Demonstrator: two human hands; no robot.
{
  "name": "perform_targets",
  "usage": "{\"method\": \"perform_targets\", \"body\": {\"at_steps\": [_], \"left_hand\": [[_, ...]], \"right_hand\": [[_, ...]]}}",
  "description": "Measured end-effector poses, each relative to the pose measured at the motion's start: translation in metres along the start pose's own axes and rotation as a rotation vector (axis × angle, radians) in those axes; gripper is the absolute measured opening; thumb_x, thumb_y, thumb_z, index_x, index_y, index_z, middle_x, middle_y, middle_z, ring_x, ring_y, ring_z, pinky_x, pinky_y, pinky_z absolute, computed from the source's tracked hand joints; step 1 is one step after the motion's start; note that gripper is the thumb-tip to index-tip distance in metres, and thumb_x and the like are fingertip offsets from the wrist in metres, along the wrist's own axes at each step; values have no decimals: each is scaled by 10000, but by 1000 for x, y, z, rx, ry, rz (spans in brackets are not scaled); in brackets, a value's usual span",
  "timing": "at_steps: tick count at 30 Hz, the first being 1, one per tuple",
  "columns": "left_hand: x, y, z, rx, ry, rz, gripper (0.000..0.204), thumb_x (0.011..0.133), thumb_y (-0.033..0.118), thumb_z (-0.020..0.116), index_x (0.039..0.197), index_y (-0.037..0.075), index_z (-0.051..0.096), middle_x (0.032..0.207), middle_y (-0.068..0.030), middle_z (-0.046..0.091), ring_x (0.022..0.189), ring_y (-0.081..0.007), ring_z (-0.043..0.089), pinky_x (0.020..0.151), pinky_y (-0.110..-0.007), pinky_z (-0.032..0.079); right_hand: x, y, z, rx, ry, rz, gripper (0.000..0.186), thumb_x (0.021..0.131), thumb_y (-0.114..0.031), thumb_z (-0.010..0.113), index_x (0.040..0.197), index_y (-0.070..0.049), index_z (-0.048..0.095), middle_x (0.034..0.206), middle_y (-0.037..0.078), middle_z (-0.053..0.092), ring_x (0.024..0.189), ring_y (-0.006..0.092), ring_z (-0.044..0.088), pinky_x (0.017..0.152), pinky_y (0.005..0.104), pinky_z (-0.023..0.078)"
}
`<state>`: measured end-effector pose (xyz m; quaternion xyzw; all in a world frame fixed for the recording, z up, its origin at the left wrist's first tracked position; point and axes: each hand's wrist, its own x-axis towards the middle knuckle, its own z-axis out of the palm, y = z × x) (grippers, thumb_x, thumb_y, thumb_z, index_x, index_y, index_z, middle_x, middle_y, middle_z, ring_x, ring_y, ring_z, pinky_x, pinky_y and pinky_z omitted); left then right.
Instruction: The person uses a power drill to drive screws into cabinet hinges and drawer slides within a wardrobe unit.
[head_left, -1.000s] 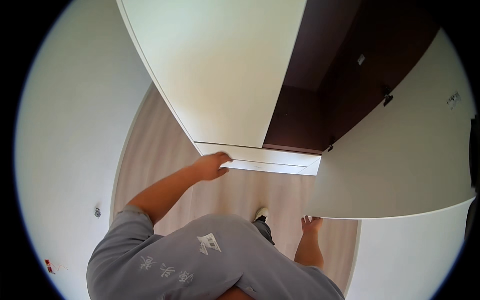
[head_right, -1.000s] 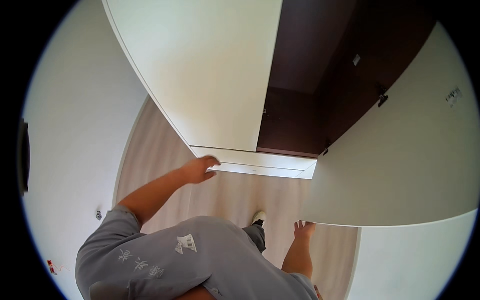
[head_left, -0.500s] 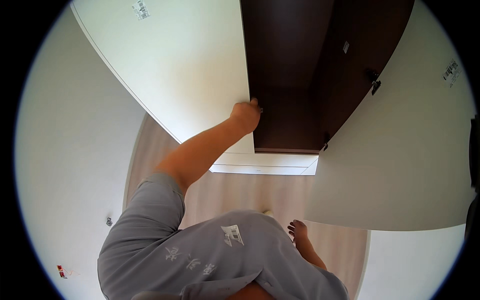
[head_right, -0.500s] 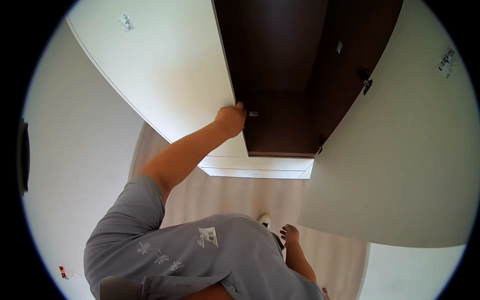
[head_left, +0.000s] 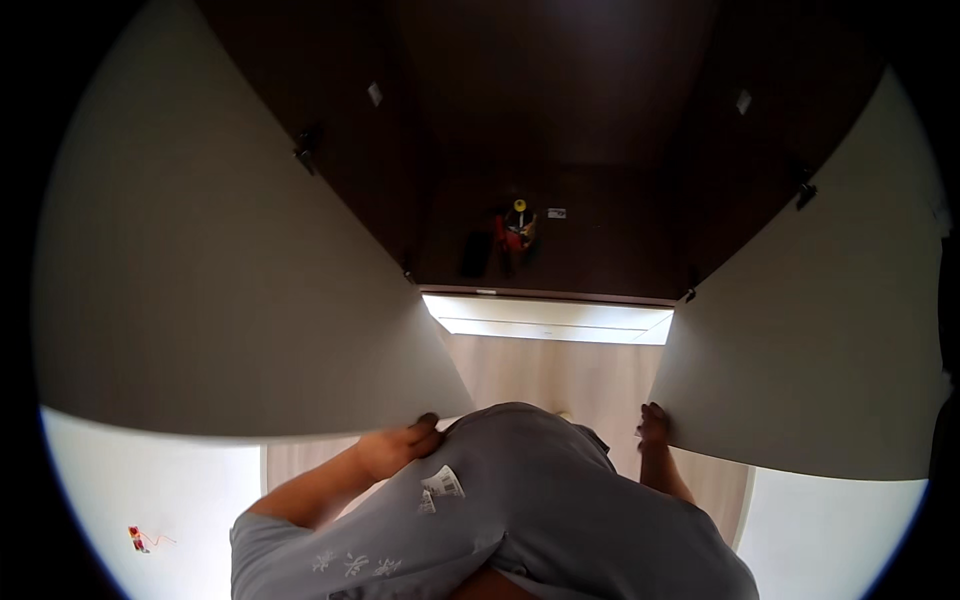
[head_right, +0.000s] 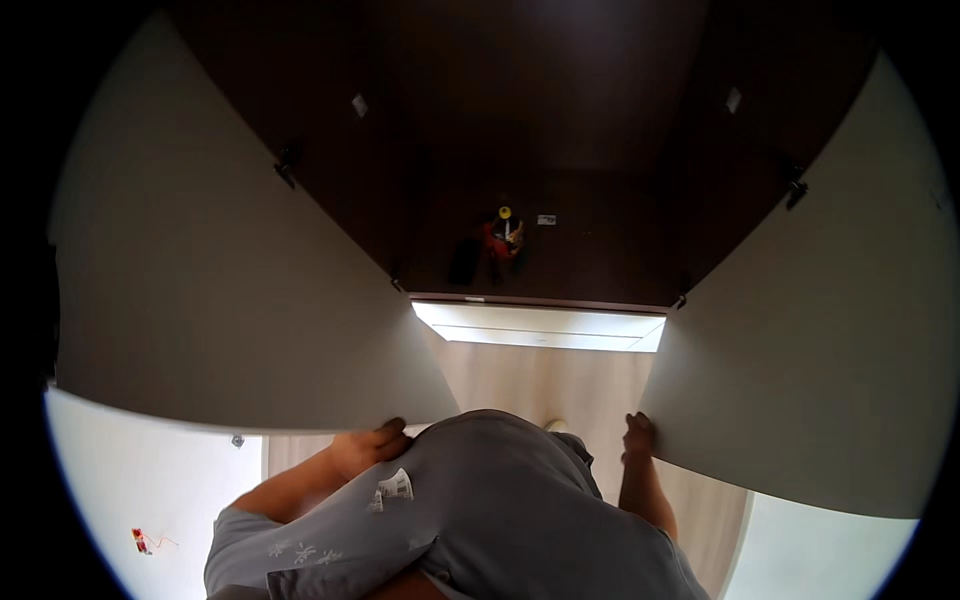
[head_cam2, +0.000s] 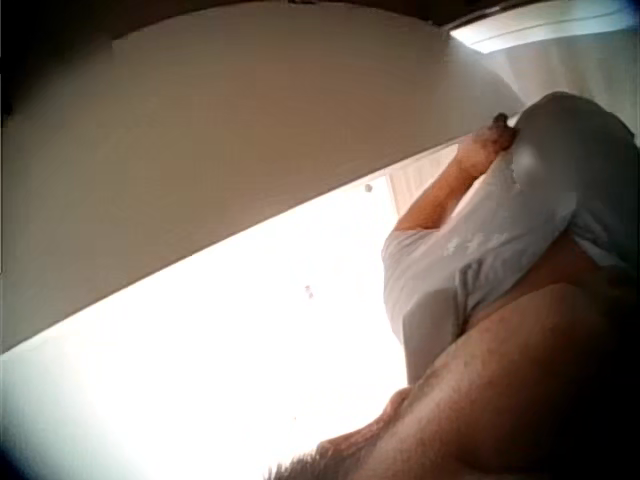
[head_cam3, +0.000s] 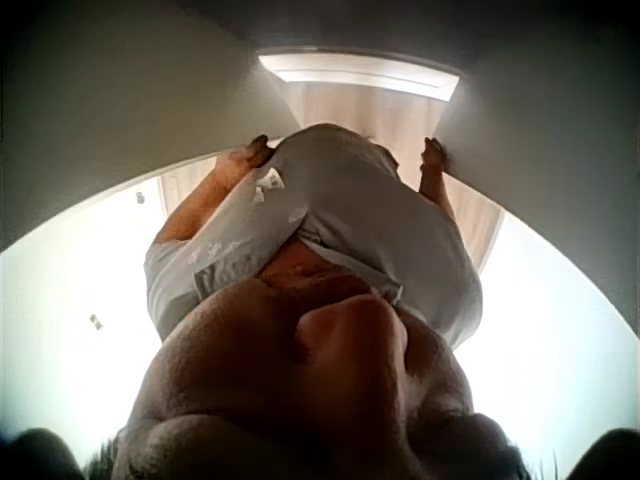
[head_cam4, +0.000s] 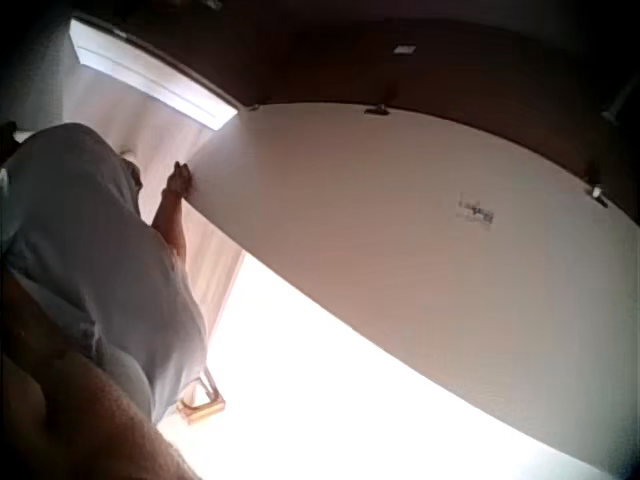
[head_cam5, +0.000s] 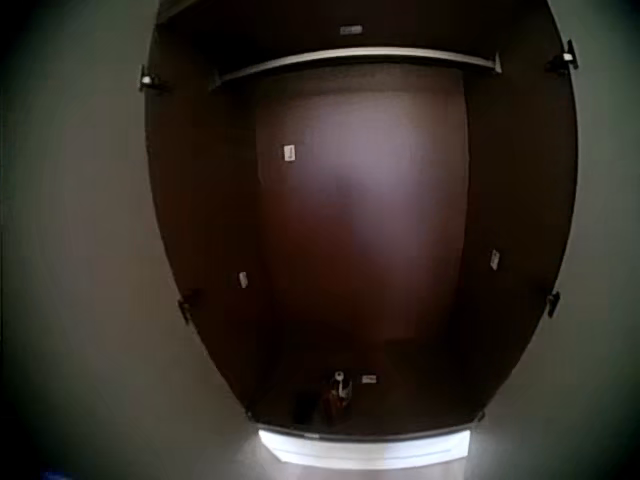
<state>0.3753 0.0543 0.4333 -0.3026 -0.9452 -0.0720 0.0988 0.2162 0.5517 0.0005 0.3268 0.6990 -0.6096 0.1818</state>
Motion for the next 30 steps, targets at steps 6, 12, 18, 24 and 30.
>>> {"method": "perform_targets", "body": {"at_steps": [6, 12, 18, 24, 30], "left_hand": [[-79, 12, -38, 100, 89, -356, 137, 656, 116, 799, 728, 92, 684, 998, -93, 670, 871, -287, 668, 713, -416, 533], [-119, 0, -46, 180, 143, -673, 191, 674, 56, 805, 717, 97, 624, 967, -61, 639, 848, -286, 636, 697, -432, 514], [-123, 3, -31, 320, 150, -832, 208, 667, 44, 795, 716, 90, 598, 1017, -71, 618, 882, -317, 620, 708, -459, 499], [-117, 18, 57, 237, 23, -1220, 132, 746, 56, 735, 840, 61, 642, 1430, -167, 509, 1319, -457, 440, 1049, -544, 426], [-93, -10, 114, 183, -103, -1583, 305, 749, 49, 731, 1037, 61, 631, 1525, -189, 420, 1398, -478, 358, 1123, -565, 374]], "right_hand": [[1, -42, -45, -79, 96, 231, 239, 937, -331, 664, 1126, -185, 657, 932, -28, 595, 810, 151, 530, 689, 433, 434], [27, -48, -86, -171, 145, 393, 290, 960, -360, 619, 1156, -147, 631, 1031, 19, 624, 901, 194, 537, 826, 498, 422], [47, -50, -107, -202, 171, 474, 185, 960, -329, 595, 967, -145, 587, 751, -4, 554, 650, 175, 491, 634, 461, 411], [67, -49, -126, -349, 123, 522, 125, 918, -231, 602, 846, -148, 543, 662, 0, 509, 567, 181, 493, 541, 434, 376], [77, -44, -137, -1186, -559, -185, 180, 820, -169, 626, 691, -123, 510, 617, 17, 499, 617, 197, 566, 579, 456, 450]]}}
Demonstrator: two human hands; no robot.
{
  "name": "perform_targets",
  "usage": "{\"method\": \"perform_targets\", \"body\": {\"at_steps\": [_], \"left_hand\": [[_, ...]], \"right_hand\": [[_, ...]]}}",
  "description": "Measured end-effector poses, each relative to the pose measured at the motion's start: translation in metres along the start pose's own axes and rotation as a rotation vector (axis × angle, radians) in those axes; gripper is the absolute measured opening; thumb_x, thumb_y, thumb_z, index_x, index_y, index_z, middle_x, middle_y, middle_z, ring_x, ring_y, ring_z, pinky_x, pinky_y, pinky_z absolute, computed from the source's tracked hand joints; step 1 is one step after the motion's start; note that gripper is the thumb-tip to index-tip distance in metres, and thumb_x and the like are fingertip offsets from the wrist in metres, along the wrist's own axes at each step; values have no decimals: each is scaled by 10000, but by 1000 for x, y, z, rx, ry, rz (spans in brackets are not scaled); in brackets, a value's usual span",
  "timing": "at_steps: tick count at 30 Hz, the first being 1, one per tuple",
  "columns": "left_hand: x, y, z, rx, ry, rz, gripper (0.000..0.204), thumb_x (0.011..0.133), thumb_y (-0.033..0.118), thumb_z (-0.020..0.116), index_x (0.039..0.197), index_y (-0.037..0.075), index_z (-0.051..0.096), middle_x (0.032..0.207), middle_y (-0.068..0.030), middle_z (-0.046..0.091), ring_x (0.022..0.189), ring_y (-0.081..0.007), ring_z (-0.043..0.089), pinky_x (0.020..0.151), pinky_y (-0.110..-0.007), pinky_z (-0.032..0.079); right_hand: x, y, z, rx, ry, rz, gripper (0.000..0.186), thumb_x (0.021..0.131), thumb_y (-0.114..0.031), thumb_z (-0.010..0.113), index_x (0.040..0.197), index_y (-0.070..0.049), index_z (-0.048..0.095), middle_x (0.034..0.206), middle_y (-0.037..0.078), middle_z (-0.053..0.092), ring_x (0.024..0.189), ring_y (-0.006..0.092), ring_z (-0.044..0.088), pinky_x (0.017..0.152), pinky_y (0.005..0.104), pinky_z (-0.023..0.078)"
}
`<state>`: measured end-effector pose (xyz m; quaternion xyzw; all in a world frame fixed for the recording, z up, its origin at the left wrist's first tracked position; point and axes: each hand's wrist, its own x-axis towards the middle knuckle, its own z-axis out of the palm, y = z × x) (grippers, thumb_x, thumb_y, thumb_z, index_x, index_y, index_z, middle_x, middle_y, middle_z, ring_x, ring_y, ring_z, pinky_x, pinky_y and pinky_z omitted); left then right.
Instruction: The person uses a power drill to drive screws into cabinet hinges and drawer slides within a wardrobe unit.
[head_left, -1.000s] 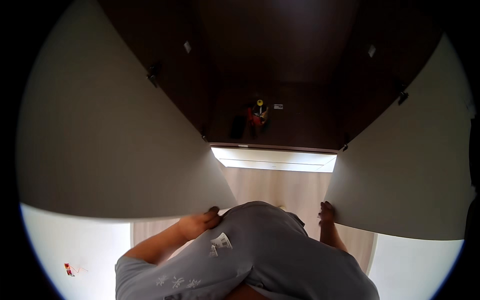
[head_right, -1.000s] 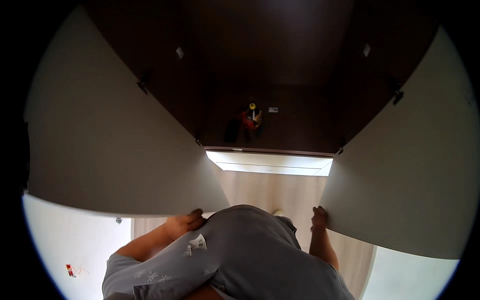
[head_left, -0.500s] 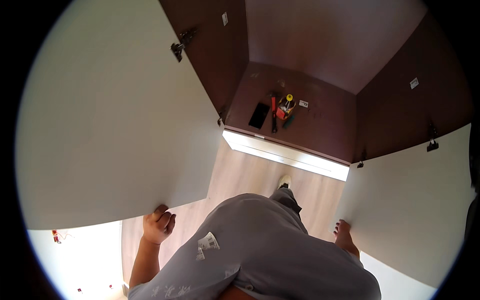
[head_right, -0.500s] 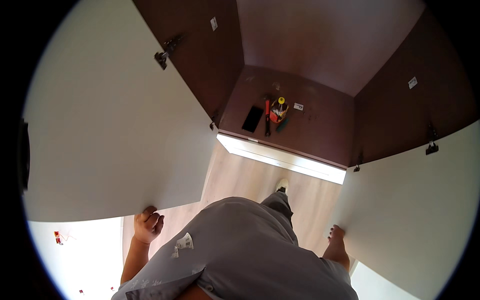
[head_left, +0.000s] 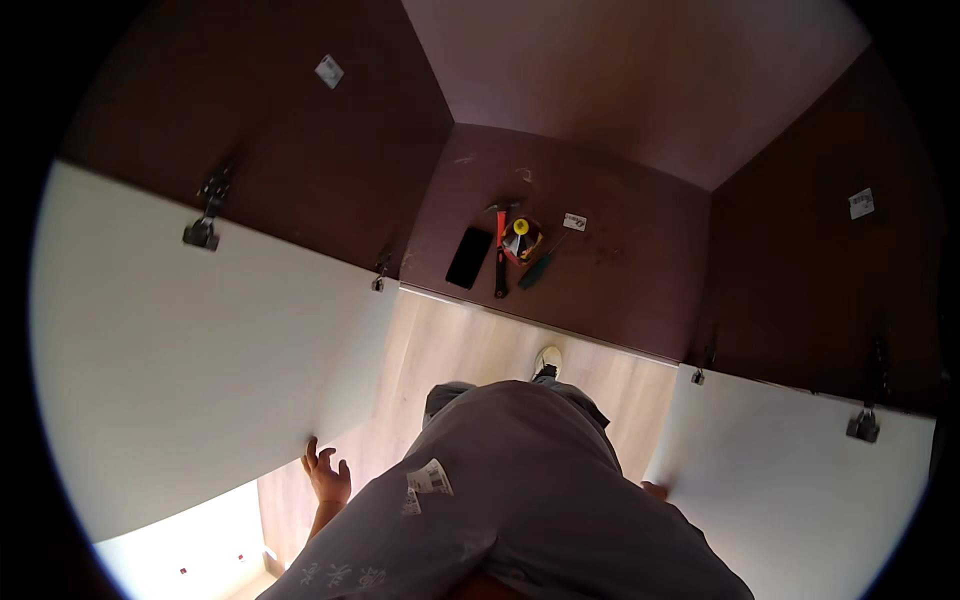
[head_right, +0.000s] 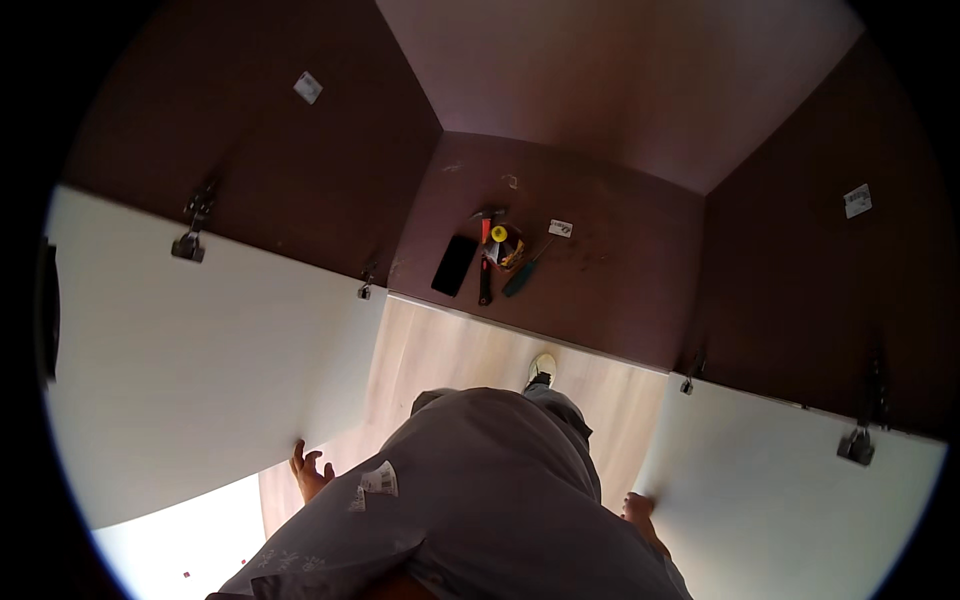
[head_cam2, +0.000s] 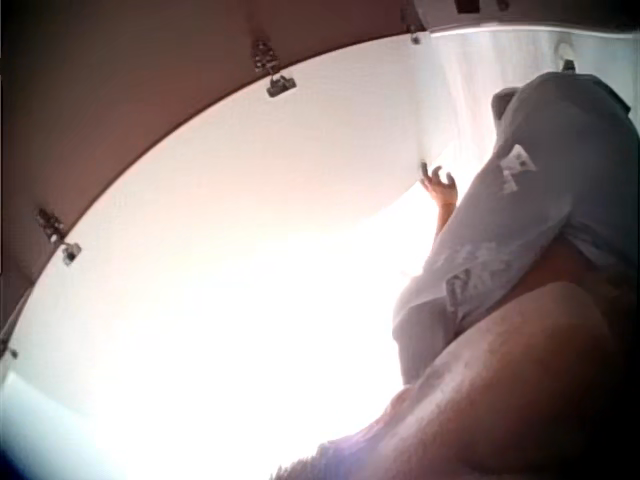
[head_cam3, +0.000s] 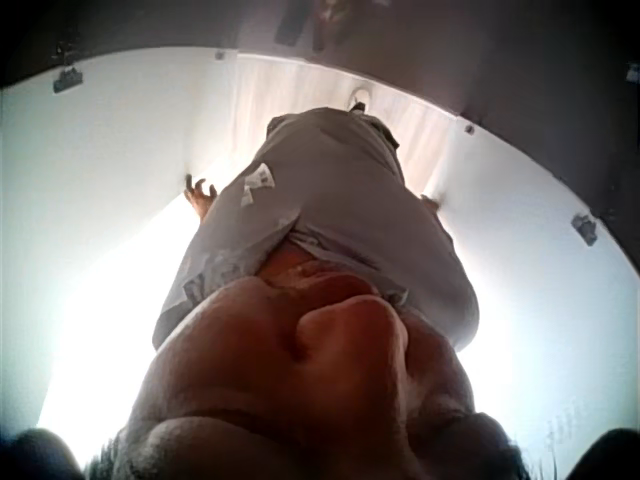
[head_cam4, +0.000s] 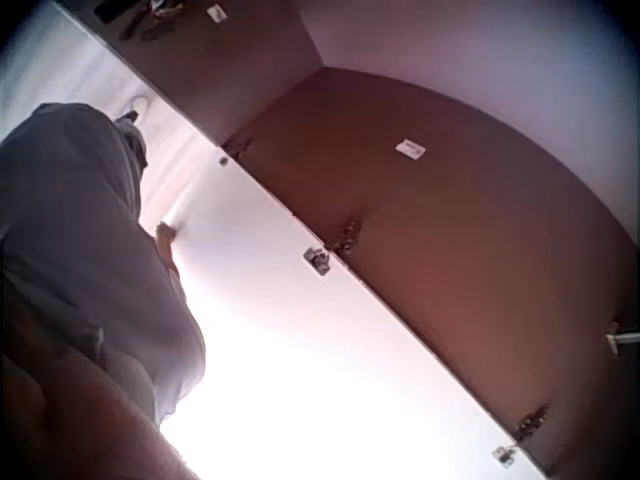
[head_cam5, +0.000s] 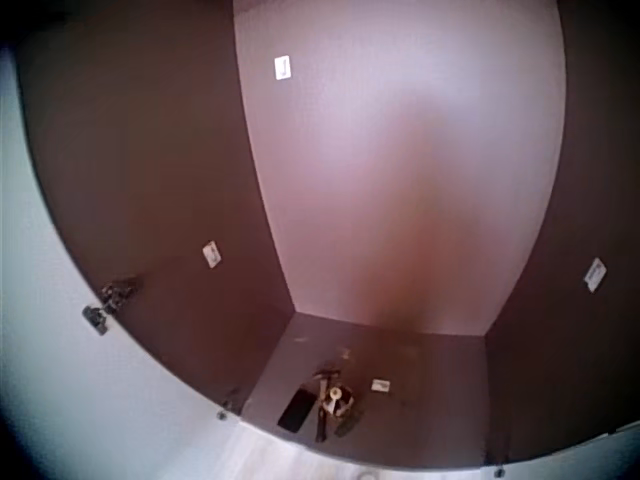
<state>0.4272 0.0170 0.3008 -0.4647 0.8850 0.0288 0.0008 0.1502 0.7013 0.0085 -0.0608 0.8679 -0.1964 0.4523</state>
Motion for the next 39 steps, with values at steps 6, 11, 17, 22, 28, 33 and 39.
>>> {"method": "perform_targets", "body": {"at_steps": [6, 11, 17, 22, 28, 33, 39], "left_hand": [[33, 73, 47, -240, -550, -654, 351, 888, 204, 745, 1161, 16, 631, 1264, -206, 650, 1205, -338, 625, 1020, -447, 492], [70, 126, 102, -430, -1031, -260, 412, 972, 277, 700, 1297, 36, 619, 1255, -162, 696, 1167, -264, 674, 969, -366, 535], [88, 188, 109, -613, -951, -315, 322, 990, 200, 660, 1260, 28, 630, 1173, -138, 713, 1134, -217, 678, 943, -333, 536], [54, 155, 103, -499, -953, -445, 332, 978, 222, 657, 1246, 27, 643, 1151, -142, 725, 1101, -213, 692, 932, -334, 533], [14, 113, 115, -424, -1002, -555, 345, 972, 280, 664, 1199, 20, 668, 1114, -158, 739, 1076, -234, 704, 919, -337, 538], [19, 125, 141, -470, -1036, -510, 351, 958, 284, 671, 1192, 23, 673, 1092, -145, 745, 1055, -239, 710, 910, -348, 545], [63, 171, 148, -570, -1048, -502, 355, 962, 241, 644, 1233, 12, 645, 1102, -120, 724, 1028, -194, 692, 908, -322, 536]], "right_hand": [[156, -36, 0, 172, 188, -185, 203, 929, -254, 568, 856, -94, 671, 897, 152, 704, 840, 367, 675, 747, 474, 537], [282, -269, -141, 41, 365, -475, 222, 938, -222, 643, 1118, -108, 706, 1138, 165, 715, 1064, 382, 672, 925, 472, 543], [445, -442, -248, -52, 645, -795, 379, 950, -130, 605, 1321, -53, 603, 1427, 189, 547, 1354, 402, 483, 1107, 491, 433], [473, -502, -260, -386, 407, -944, 444, 976, -185, 609, 1402, -72, 554, 1544, 137, 454, 1468, 322, 372, 1184, 460, 362], [448, -473, -263, -607, 425, -912, 509, 976, -266, 629, 1441, -85, 532, 1578, 85, 430, 1489, 312, 346, 1224, 451, 304], [426, -429, -254, -422, 372, -897, 564, 973, -261, 621, 1481, -64, 476, 1588, 151, 398, 1498, 358, 312, 1232, 462, 283], [448, -409, -218, -210, 703, -651, 634, 909, -265, 681, 1472, -65, 471, 1560, 215, 413, 1478, 418, 319, 1216, 502, 291]]}}
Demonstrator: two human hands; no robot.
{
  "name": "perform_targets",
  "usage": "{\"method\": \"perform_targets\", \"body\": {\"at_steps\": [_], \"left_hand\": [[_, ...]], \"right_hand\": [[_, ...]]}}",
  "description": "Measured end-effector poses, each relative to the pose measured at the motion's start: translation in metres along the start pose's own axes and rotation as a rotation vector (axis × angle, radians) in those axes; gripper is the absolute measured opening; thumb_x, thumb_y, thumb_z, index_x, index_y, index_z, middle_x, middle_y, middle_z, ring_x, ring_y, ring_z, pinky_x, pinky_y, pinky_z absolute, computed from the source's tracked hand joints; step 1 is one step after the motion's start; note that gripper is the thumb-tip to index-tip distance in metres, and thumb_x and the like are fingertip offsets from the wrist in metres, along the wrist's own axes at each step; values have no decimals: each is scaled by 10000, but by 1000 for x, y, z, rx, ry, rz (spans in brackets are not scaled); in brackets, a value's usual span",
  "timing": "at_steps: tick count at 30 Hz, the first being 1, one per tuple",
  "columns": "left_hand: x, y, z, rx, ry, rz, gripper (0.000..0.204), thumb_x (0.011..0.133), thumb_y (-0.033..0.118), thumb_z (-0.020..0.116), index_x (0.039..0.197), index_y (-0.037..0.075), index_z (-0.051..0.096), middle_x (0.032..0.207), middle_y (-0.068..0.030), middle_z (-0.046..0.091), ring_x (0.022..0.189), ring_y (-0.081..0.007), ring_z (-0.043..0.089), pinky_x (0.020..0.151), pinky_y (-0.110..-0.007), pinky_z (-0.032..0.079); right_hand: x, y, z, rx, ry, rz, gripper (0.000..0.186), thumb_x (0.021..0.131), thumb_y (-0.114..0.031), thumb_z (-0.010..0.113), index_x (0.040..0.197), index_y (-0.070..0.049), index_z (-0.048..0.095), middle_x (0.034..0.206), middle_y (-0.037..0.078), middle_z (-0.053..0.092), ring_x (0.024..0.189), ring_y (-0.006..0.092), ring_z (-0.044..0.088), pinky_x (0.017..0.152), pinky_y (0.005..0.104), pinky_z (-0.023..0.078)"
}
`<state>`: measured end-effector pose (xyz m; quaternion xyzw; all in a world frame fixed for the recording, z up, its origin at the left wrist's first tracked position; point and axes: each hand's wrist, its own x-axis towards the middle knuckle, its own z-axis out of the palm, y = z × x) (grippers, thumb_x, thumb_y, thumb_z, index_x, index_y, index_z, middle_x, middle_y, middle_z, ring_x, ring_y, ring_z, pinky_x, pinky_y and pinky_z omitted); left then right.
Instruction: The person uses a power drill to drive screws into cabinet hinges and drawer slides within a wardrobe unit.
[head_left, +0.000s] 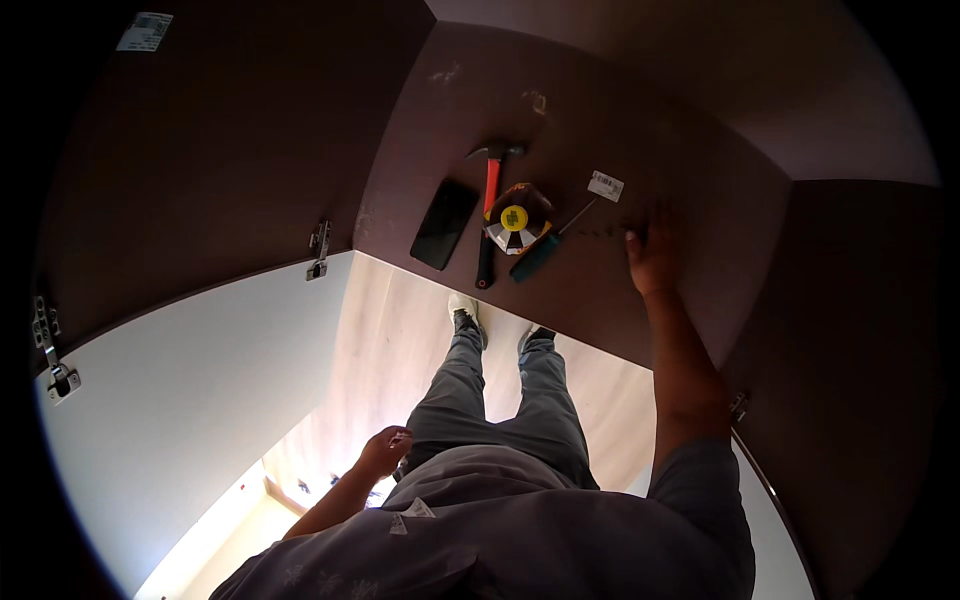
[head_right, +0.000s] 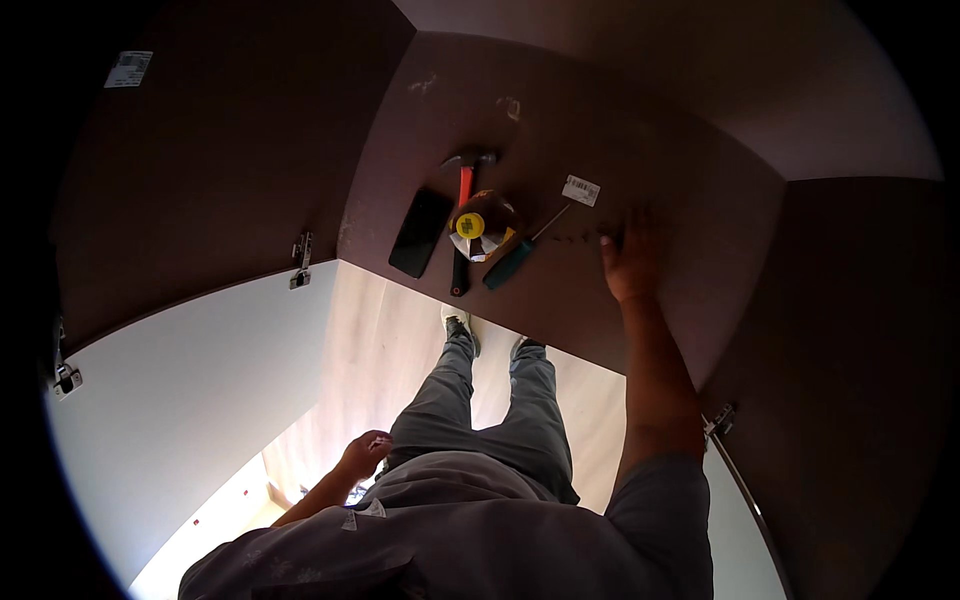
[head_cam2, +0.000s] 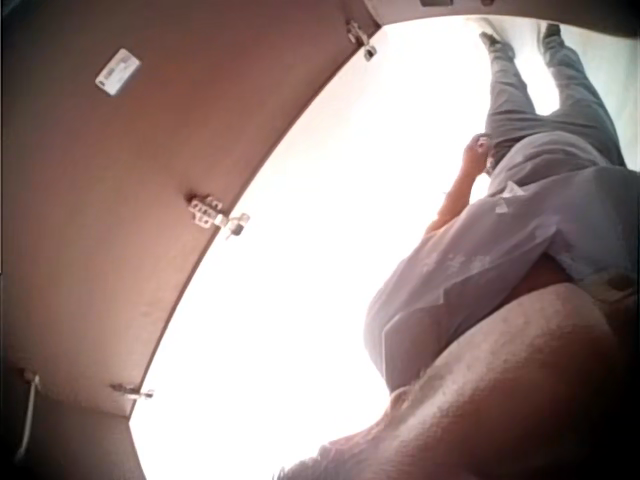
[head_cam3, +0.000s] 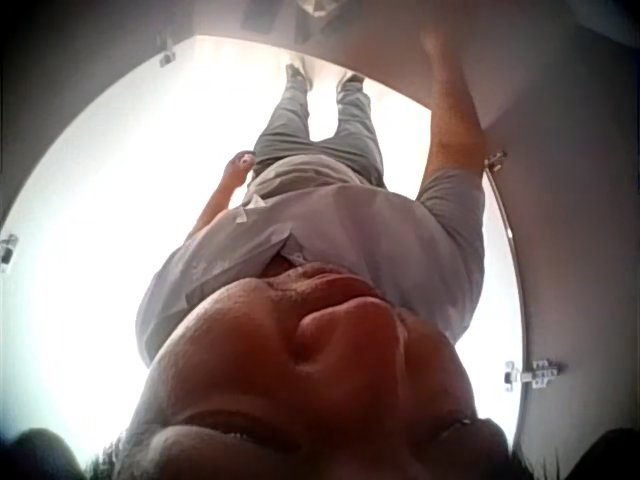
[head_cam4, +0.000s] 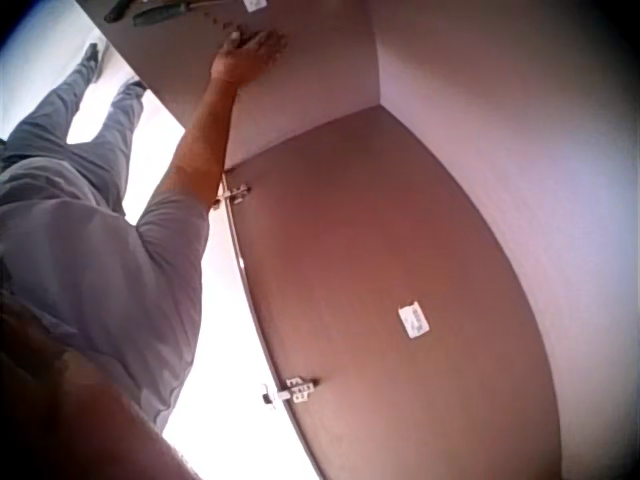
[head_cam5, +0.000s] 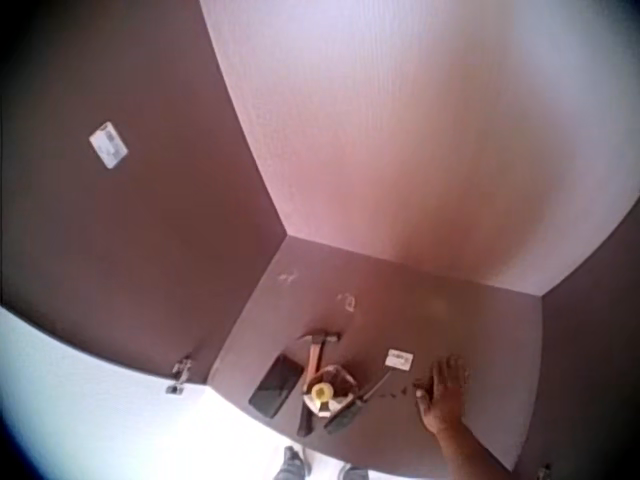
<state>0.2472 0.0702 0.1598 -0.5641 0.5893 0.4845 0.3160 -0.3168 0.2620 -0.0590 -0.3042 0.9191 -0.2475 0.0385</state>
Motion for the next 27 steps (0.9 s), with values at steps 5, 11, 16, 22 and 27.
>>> {"method": "perform_targets", "body": {"at_steps": [5, 11, 16, 22, 27], "left_hand": [[13, 12, 8, 4, -16, 18, 343, 959, 239, 639, 1227, 25, 651, 1140, -121, 716, 1071, -206, 683, 914, -318, 535], [106, -1, 41, 876, -136, 845, 264, 986, 131, 560, 1210, 29, 656, 1255, -109, 662, 1156, -249, 642, 985, -343, 512], [151, 140, 121, 296, -258, 820, 185, 1007, 215, 559, 1058, 65, 654, 1053, -117, 671, 1007, -275, 653, 850, -371, 540], [214, 225, 180, -820, -668, -164, 381, 1051, 243, 442, 1317, 0, 564, 1268, -151, 658, 1171, -294, 656, 1041, -442, 523], [233, 214, 193, -990, -868, -253, 408, 1071, 285, 420, 1326, -3, 559, 1291, -167, 654, 1191, -299, 654, 1023, -453, 546]], "right_hand": [[5, -59, 2, 150, -63, -226, 576, 838, -256, 754, 1351, -70, 570, 1481, 189, 494, 1431, 404, 381, 1170, 517, 340], [-1, -78, 30, 238, 83, -324, 330, 791, -144, 783, 1106, -80, 706, 1334, 99, 613, 1312, 345, 526, 1083, 483, 446], [-17, -69, 37, 272, 87, -366, 188, 818, -51, 738, 1001, -92, 747, 1208, 35, 687, 1254, 295, 588, 1053, 451, 489], [-68, -68, 18, 249, -106, -338, 242, 829, -47, 715, 1069, -70, 729, 1234, 56, 678, 1280, 296, 576, 1074, 455, 476], [-119, -69, 24, 287, -169, -423, 282, 805, -84, 723, 1087, -68, 719, 1248, 89, 664, 1260, 316, 581, 1075, 473, 471]]}}
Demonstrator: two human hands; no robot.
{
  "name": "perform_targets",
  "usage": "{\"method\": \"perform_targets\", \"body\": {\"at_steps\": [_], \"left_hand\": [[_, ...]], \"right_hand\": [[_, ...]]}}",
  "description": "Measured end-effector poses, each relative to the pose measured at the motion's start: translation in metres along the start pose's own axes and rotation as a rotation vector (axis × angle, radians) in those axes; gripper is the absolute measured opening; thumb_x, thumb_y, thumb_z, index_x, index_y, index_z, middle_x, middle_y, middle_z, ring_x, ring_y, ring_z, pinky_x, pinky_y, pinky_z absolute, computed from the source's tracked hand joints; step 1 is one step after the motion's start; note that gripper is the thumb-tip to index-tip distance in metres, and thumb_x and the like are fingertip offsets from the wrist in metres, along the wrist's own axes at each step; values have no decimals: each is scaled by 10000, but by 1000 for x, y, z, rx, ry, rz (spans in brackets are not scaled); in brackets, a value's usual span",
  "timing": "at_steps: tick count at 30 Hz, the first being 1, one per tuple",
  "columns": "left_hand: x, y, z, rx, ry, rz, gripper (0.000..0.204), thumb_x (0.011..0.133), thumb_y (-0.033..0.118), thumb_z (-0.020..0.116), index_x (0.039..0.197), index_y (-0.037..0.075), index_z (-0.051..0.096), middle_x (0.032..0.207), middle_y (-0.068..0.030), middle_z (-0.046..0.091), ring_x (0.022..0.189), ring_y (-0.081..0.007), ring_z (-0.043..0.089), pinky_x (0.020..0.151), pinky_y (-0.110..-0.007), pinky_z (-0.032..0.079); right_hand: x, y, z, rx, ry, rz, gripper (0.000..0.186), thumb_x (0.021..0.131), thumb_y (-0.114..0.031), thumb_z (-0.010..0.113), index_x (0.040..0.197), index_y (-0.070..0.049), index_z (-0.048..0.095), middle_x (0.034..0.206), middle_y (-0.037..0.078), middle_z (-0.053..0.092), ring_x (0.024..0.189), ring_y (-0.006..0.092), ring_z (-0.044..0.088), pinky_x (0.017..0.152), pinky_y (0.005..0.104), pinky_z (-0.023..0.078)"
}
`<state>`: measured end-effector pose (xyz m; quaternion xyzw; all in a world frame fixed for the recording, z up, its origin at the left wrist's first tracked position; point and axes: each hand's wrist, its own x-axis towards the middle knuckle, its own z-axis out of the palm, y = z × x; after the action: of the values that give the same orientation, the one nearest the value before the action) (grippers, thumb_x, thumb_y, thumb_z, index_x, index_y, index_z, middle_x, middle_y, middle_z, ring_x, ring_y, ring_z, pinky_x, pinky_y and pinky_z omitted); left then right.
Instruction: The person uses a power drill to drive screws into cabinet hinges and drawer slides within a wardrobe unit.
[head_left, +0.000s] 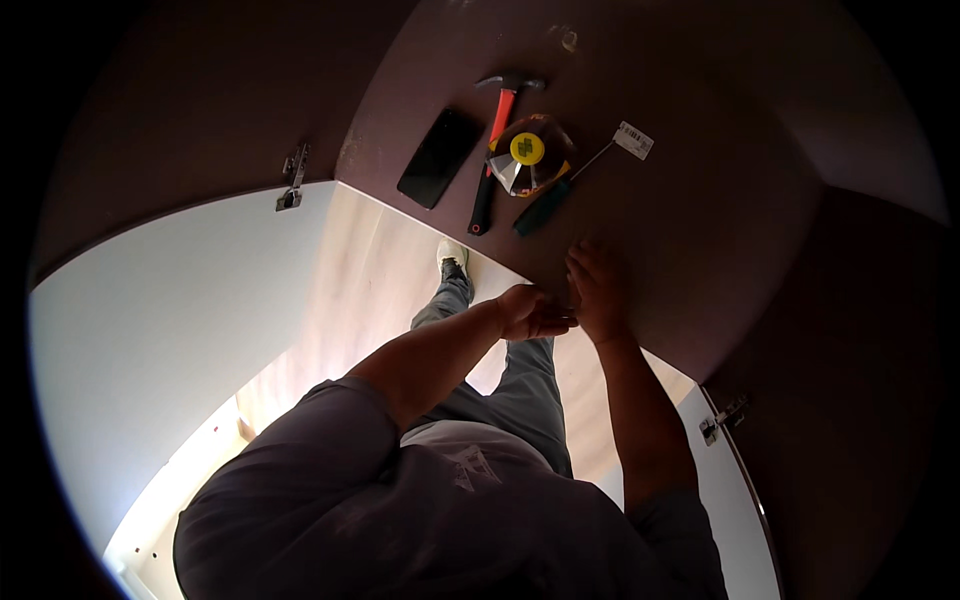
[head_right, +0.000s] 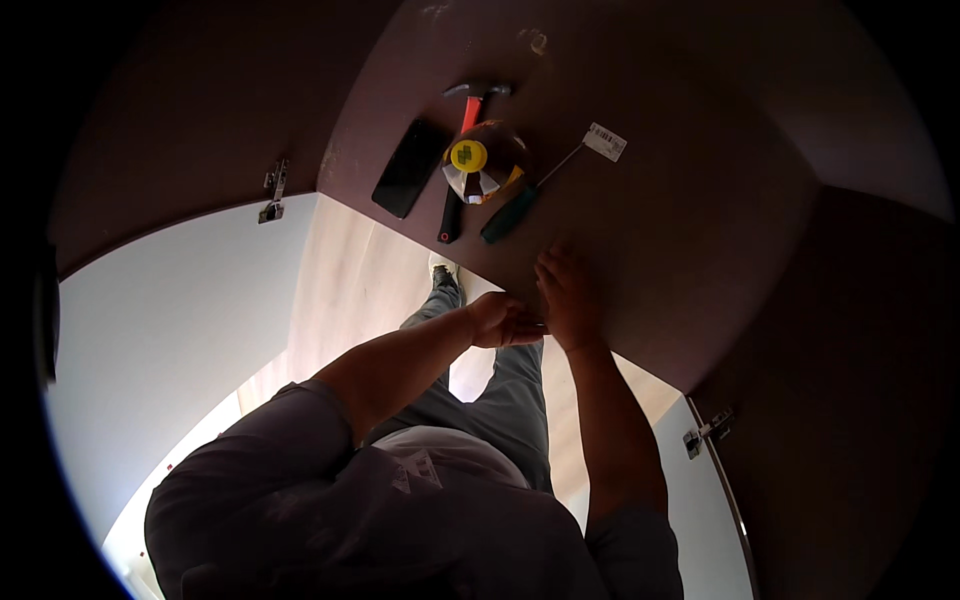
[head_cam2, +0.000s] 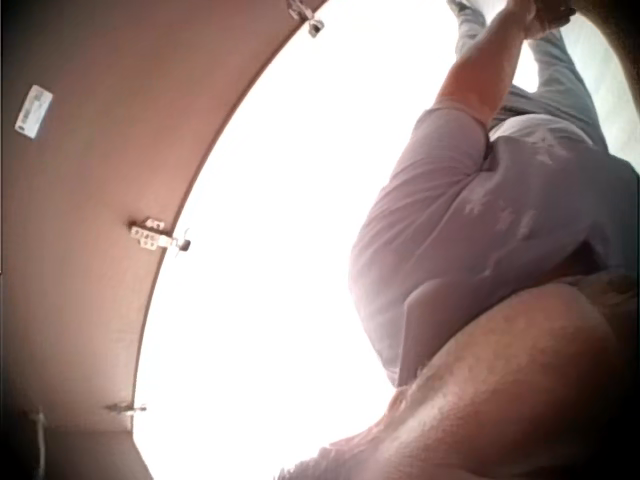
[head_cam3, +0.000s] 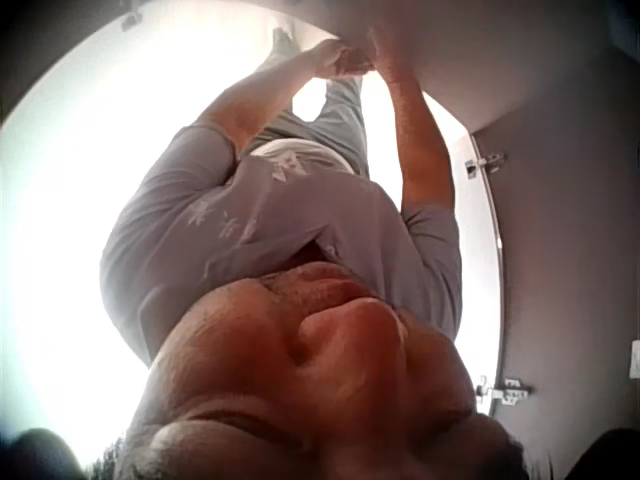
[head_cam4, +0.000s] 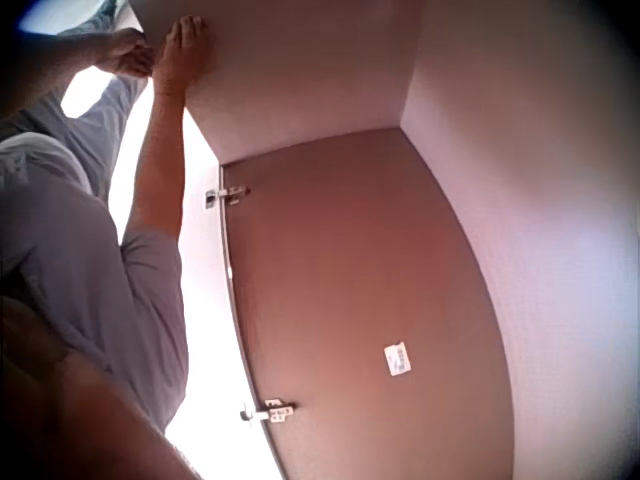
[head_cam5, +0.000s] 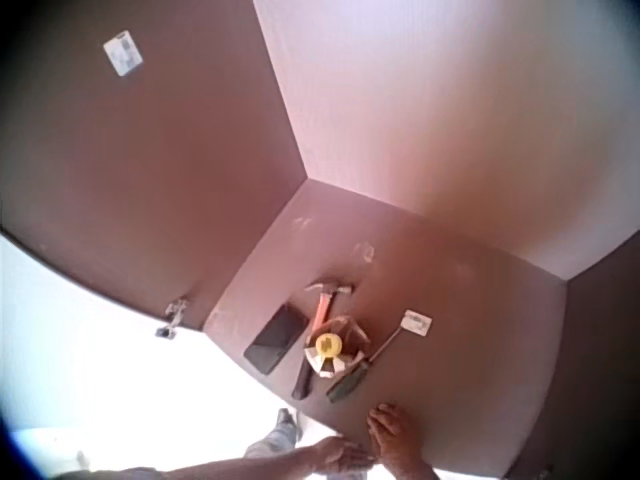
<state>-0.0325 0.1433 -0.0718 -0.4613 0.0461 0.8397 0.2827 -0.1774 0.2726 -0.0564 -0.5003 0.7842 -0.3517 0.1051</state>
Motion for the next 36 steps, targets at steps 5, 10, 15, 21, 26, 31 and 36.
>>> {"method": "perform_targets", "body": {"at_steps": [5, 10, 15, 21, 26, 31, 36], "left_hand": [[22, -9, -48, -107, -375, 81, 384, 1072, 310, 434, 1275, 18, 579, 1221, -164, 671, 1134, -261, 678, 942, -430, 595], [3, -2, -19, -121, -324, 71, 335, 1074, 258, 435, 1226, 3, 591, 1128, -155, 682, 1075, -266, 698, 920, -431, 612], [-2, 4, -13, -59, -41, 43, 290, 1056, 163, 441, 1210, -34, 587, 1130, -174, 663, 1088, -325, 685, 954, -452, 599], [-11, 6, -9, -21, 5, 99, 279, 1060, 149, 464, 1219, -49, 578, 1140, -177, 659, 1099, -326, 685, 975, -449, 593], [-15, -8, 16, -30, 133, 138, 283, 1053, 141, 472, 1239, -46, 573, 1159, -179, 659, 1108, -338, 678, 990, -456, 583], [18, -33, 22, -218, 71, 224, 310, 1062, 148, 423, 1262, -45, 561, 1191, -174, 654, 1151, -327, 657, 1022, -458, 558], [16, -33, 24, -206, 96, 273, 306, 1064, 137, 383, 1234, -36, 569, 1172, -171, 651, 1090, -305, 668, 959, -409, 594]], "right_hand": [[-56, -42, 28, 178, -114, -55, 251, 809, -81, 707, 1058, -57, 711, 1209, 120, 672, 1222, 338, 599, 1051, 495, 485], [-37, -69, -9, 316, 64, 13, 199, 872, -29, 647, 1063, -57, 698, 1132, 120, 695, 1130, 347, 652, 988, 499, 527], [12, -29, -25, 353, 198, 239, 194, 929, -68, 651, 1117, -45, 693, 1130, 127, 696, 1058, 316, 682, 922, 404, 565], [31, 27, -25, 722, 487, 658, 169, 976, -133, 648, 1109, -43, 700, 1125, 94, 716, 1030, 205, 690, 919, 336, 544], [6, 31, -39, 746, 455, 900, 170, 988, -158, 639, 1109, -52, 695, 1094, 75, 713, 970, 184, 686, 842, 335, 556], [-54, 6, -44, 1, 23, 531, 217, 946, -133, 627, 1147, -84, 691, 1074, 155, 711, 942, 302, 706, 790, 410, 566], [-69, -46, -22, 180, -153, 438, 249, 907, -35, 601, 1135, -79, 689, 1117, 160, 701, 1079, 363, 656, 933, 456, 539]]}}
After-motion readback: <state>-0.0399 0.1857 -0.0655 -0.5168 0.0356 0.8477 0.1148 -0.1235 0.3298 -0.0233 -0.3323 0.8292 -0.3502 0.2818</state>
